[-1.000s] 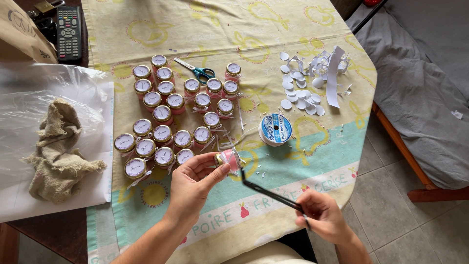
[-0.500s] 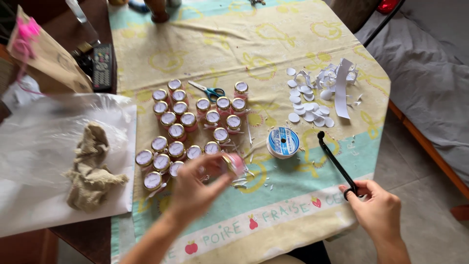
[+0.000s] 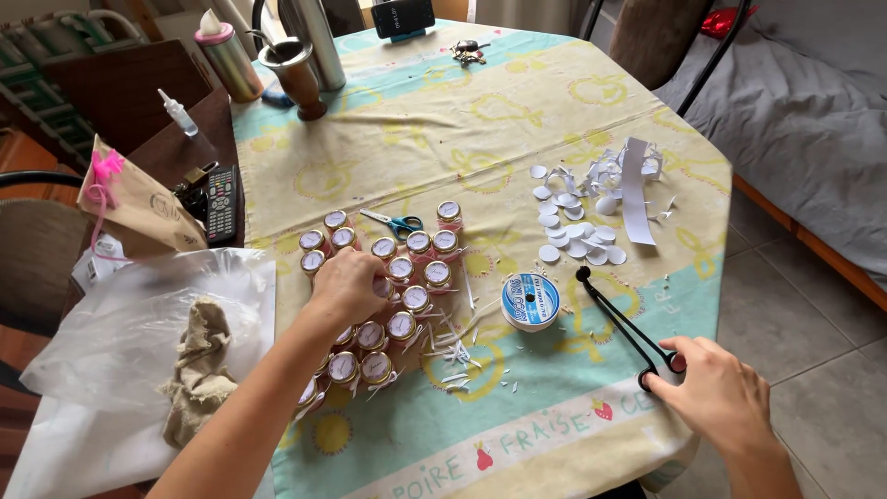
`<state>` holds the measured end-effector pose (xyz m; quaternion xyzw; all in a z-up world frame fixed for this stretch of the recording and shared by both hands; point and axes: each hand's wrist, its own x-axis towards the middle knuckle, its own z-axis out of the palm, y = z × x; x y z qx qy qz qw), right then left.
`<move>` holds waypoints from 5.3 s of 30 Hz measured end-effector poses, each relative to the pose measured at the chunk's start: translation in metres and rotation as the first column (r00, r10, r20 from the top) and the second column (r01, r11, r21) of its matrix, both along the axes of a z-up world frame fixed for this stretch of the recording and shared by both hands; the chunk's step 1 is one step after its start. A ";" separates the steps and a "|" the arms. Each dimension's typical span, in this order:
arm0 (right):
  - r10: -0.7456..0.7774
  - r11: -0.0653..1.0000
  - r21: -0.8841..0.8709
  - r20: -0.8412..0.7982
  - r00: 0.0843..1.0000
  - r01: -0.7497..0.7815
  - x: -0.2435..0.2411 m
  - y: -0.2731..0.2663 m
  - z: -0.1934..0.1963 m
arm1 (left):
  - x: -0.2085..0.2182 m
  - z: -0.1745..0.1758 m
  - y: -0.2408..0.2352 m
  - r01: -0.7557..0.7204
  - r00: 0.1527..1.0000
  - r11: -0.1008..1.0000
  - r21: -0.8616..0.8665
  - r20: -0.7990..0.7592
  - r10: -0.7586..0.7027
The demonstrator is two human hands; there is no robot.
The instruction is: Tying decorative strings around the necks of small jars and trimming the excess with scissors
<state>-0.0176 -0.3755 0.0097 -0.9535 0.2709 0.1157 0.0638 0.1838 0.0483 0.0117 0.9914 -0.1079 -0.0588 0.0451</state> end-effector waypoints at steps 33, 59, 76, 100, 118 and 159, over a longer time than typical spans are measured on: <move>0.476 0.554 -0.056 0.840 0.261 -0.831 0.056 0.067 -0.002 | -0.159 -0.025 -0.063 0.647 0.743 0.688 -0.328 0.070 -0.666; 0.309 0.423 0.668 0.529 0.791 -0.612 0.057 0.008 0.072 | -0.152 -0.036 -0.039 0.514 0.811 0.664 -0.543 0.057 -0.582; 0.392 0.689 -0.372 0.913 -0.111 -0.622 0.208 0.033 0.139 | -0.154 -0.030 -0.042 0.515 0.807 0.631 -0.581 0.079 -0.586; 0.116 0.908 0.241 0.640 0.760 -0.342 -0.021 -0.037 -0.035 | -0.128 -0.030 -0.133 0.534 0.829 0.555 -0.638 0.266 -0.491; -0.257 0.687 0.688 0.532 0.807 -0.235 -0.009 -0.043 -0.050 | -0.050 -0.064 -0.170 -0.204 0.739 0.361 -0.910 -0.385 -0.553; -0.026 -0.140 0.989 0.050 0.998 -0.053 -0.082 -0.012 -0.083 | -0.106 -0.019 -0.105 -0.431 0.574 0.331 -0.840 -0.538 -0.618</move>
